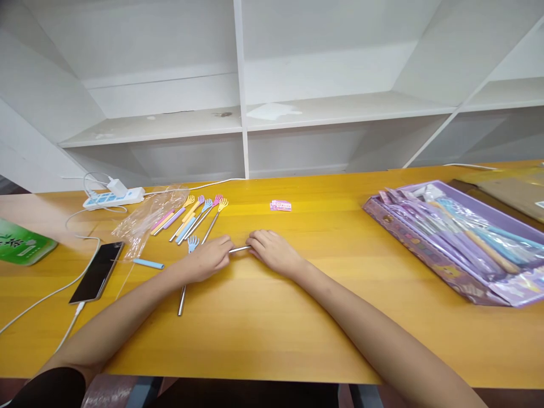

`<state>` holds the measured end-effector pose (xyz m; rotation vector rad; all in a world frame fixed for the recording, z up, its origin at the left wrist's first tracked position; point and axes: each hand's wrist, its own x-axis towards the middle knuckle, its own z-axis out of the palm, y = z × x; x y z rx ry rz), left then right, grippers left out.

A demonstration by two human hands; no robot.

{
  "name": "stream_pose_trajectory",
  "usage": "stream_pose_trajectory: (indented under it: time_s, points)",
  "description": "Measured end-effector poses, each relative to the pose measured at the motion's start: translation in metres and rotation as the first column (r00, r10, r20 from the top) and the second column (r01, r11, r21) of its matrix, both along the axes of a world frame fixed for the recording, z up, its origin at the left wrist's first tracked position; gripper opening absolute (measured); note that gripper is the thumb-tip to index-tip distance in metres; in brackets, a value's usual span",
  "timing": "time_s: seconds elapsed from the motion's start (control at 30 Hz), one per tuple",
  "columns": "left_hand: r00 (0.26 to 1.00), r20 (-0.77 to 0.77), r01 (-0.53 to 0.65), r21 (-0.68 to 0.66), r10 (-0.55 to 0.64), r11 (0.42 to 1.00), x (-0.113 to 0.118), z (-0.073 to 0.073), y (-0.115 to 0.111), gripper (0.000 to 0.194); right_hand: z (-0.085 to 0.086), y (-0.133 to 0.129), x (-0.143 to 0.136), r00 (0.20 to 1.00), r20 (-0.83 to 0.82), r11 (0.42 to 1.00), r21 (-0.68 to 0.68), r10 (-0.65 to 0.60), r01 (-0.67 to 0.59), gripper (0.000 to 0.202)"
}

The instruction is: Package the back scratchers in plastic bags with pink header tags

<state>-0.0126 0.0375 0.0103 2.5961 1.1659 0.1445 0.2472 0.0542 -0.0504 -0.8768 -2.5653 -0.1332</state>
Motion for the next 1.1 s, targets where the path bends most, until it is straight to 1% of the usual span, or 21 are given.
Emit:
stream_pose_trajectory:
  time_s: [0.1,0.17,0.2,0.23,0.3,0.33,0.4,0.43,0.47,0.53,0.6,0.67,0.77,0.83,0.9,0.97,1.03,1.1]
  points:
    - [0.998,0.047,0.043,-0.015,-0.042,0.999,-0.004,0.003,0.007,0.019,0.002,0.001,0.001,0.997,0.066,0.997,-0.067,0.037,-0.032,0.031]
    - [0.995,0.093,0.023,0.05,-0.027,0.998,-0.015,0.007,0.02,0.024,0.003,0.001,0.002,0.998,0.069,0.992,-0.126,0.012,-0.003,0.03]
    - [0.992,0.125,-0.024,0.115,0.01,0.993,-0.025,0.009,0.03,0.027,0.004,0.001,0.002,0.998,0.059,0.985,-0.169,-0.012,0.022,0.03]
    - [0.987,0.149,-0.094,0.205,0.064,0.974,-0.037,0.011,0.041,0.029,0.005,0.001,0.003,0.998,0.049,0.975,-0.219,-0.038,0.048,0.03]
    - [0.967,0.182,-0.237,0.368,0.18,0.899,-0.065,0.01,0.064,0.033,0.009,0.002,0.003,0.996,0.034,0.946,-0.31,-0.087,0.093,0.033]
    - [0.953,0.18,-0.298,0.419,0.243,0.858,-0.079,0.008,0.076,0.035,0.011,0.002,0.003,0.994,0.03,0.933,-0.343,-0.106,0.109,0.033]
    - [0.921,0.152,-0.387,0.443,0.358,0.809,-0.104,-0.002,0.095,0.038,0.015,0.002,0.003,0.991,0.038,0.916,-0.38,-0.125,0.13,0.033]
    - [0.913,0.127,-0.404,0.42,0.388,0.813,-0.114,-0.008,0.102,0.04,0.017,0.002,0.003,0.991,0.046,0.912,-0.387,-0.129,0.136,0.033]
    - [0.914,0.093,-0.399,0.387,0.395,0.832,-0.121,-0.014,0.107,0.042,0.018,0.001,0.003,0.99,0.053,0.91,-0.39,-0.132,0.142,0.032]
    - [0.926,0.038,-0.364,0.343,0.374,0.866,-0.129,-0.025,0.114,0.043,0.02,0.001,0.003,0.989,0.058,0.906,-0.395,-0.138,0.149,0.03]
    - [0.933,0.026,-0.346,0.339,0.359,0.875,-0.13,-0.031,0.116,0.042,0.021,0.0,0.002,0.988,0.058,0.903,-0.401,-0.142,0.153,0.029]
    - [0.93,0.057,-0.357,0.359,0.362,0.862,-0.13,-0.031,0.116,0.039,0.021,-0.001,0.002,0.988,0.06,0.9,-0.407,-0.143,0.156,0.028]
    - [0.926,0.139,-0.377,0.395,0.352,0.837,-0.127,-0.022,0.114,0.03,0.02,-0.001,0.001,0.989,0.049,0.901,-0.41,-0.137,0.145,0.027]
    - [0.928,0.203,-0.369,0.406,0.311,0.836,-0.123,-0.014,0.11,0.026,0.019,0.0,0.001,0.989,0.039,0.9,-0.411,-0.143,0.146,0.027]
    - [0.939,0.243,-0.322,0.38,0.242,0.867,-0.113,-0.008,0.101,0.024,0.018,0.003,0.005,0.984,0.061,0.894,-0.412,-0.168,0.178,0.031]
    - [0.95,0.247,-0.268,0.321,0.192,0.909,-0.098,-0.006,0.087,0.024,0.017,0.008,0.014,0.975,0.107,0.888,-0.404,-0.195,0.221,0.038]
    - [0.954,0.224,-0.256,0.254,0.201,0.933,-0.08,-0.01,0.072,0.027,0.017,0.015,0.027,0.965,0.154,0.883,-0.391,-0.214,0.259,0.042]
    - [0.974,0.149,-0.196,0.196,0.169,0.961,-0.064,-0.016,0.057,0.033,0.017,0.021,0.042,0.955,0.18,0.877,-0.385,-0.236,0.289,0.044]
